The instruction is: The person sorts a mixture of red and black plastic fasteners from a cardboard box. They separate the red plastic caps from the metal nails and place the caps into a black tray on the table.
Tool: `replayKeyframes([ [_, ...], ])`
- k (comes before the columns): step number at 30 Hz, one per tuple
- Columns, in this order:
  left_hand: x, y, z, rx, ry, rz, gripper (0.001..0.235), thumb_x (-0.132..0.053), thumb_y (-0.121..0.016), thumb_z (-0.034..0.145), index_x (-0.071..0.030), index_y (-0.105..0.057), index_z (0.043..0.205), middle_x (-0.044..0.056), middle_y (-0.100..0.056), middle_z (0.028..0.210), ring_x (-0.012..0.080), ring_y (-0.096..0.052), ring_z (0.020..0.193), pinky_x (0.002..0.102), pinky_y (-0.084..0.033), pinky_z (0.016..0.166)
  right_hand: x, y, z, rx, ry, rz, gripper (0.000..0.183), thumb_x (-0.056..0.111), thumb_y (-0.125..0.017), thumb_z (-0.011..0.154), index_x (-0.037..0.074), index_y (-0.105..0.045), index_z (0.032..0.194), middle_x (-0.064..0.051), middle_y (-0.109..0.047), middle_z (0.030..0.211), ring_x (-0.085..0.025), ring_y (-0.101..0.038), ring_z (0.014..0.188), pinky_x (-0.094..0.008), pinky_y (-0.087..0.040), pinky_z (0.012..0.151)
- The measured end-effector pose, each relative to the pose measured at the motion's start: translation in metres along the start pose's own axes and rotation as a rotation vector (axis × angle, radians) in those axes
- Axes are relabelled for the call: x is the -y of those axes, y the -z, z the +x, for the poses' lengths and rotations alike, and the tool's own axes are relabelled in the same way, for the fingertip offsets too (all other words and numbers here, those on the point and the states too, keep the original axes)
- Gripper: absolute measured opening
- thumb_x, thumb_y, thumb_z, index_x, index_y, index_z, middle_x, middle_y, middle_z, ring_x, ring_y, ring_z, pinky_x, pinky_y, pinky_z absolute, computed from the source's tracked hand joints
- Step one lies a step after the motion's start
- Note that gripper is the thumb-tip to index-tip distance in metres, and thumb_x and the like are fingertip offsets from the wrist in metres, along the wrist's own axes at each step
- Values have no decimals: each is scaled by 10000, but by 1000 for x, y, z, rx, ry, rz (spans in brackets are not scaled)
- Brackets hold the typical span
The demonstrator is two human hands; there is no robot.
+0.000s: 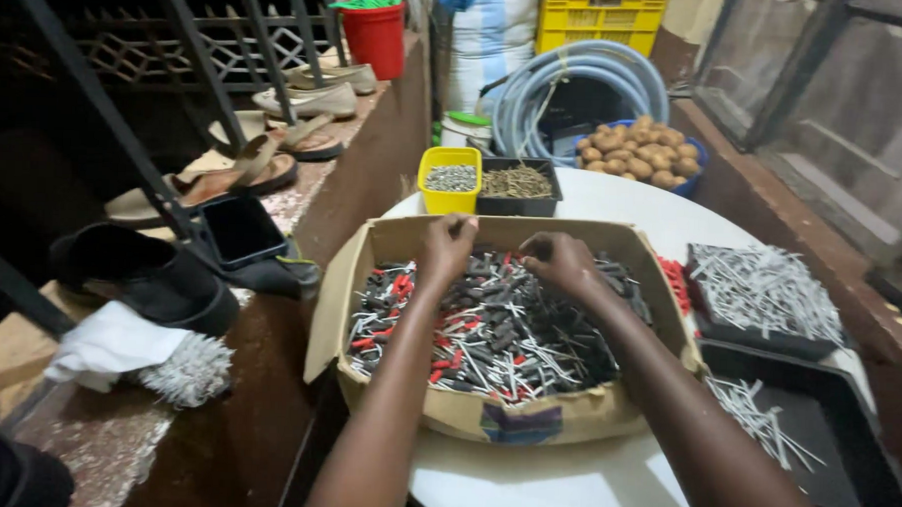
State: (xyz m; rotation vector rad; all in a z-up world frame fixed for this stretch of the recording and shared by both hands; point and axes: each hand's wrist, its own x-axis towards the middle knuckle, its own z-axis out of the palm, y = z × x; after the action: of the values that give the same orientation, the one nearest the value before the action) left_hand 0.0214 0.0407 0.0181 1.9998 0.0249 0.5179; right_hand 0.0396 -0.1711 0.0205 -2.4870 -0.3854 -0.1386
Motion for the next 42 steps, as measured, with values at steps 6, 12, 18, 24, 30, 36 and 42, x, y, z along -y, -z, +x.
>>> replayKeyframes([
  [6, 13, 91, -8, 267, 57, 520, 153, -200, -702, 759, -181, -806, 869, 137, -767, 896, 361, -721, 972, 458, -546, 898, -3, -46, 55, 37, 65, -102, 187, 369, -772, 738, 416, -778, 919, 80, -765, 989, -229, -703, 1036, -379, -559, 905],
  [12, 70, 85, 5, 221, 25, 678, 231, -189, -688, 769, -154, -776, 979, 139, -746, 980, 336, -694, 1041, 442, -569, 881, 64, -61, 32, 190, 335, -57, 199, 296, -718, 771, 229, -801, 938, -74, -774, 971, -325, -701, 1012, -463, -548, 861],
  [18, 72, 63, 9, 333, -16, 963, 340, -159, -716, 743, -21, -741, 1053, 187, -673, 1121, 381, -673, 1077, 476, -554, 929, 71, -53, 18, 162, 593, -131, 245, 258, -657, 819, 114, -742, 998, -172, -702, 1074, -405, -630, 1085, -508, -517, 922],
  [24, 86, 73, -2, 324, 149, 806, 387, -225, -752, 744, 34, -731, 1031, 247, -695, 1104, 421, -643, 1131, 513, -540, 957, 90, -69, 37, 62, 567, -174, 338, 424, -671, 854, 99, -743, 916, -153, -663, 984, -374, -640, 1015, -457, -554, 854],
  [30, 39, 90, -24, 206, 114, 548, 265, -251, -671, 776, -40, -743, 919, 223, -732, 938, 422, -677, 1040, 524, -543, 866, 88, -153, 92, 17, 506, -348, 345, 442, -797, 658, 105, -751, 714, -36, -709, 696, -272, -710, 725, -403, -607, 613],
  [36, 68, 68, 2, 53, 403, -169, 268, -173, -500, 842, -7, -669, 966, 183, -723, 768, 269, -715, 552, 337, -621, 489, 88, -117, 62, 57, 676, -226, 199, 357, -744, 655, 163, -720, 694, -87, -698, 702, -329, -704, 751, -483, -555, 651],
  [42, 89, 72, 30, 29, 409, 253, 421, -565, -570, 823, -199, -762, 899, 91, -749, 893, 321, -707, 990, 453, -559, 859, 39, -181, 107, -330, 959, 112, 266, 435, -653, 743, 240, -489, 669, 46, -536, 624, -241, -609, 695, -277, -450, 741],
])
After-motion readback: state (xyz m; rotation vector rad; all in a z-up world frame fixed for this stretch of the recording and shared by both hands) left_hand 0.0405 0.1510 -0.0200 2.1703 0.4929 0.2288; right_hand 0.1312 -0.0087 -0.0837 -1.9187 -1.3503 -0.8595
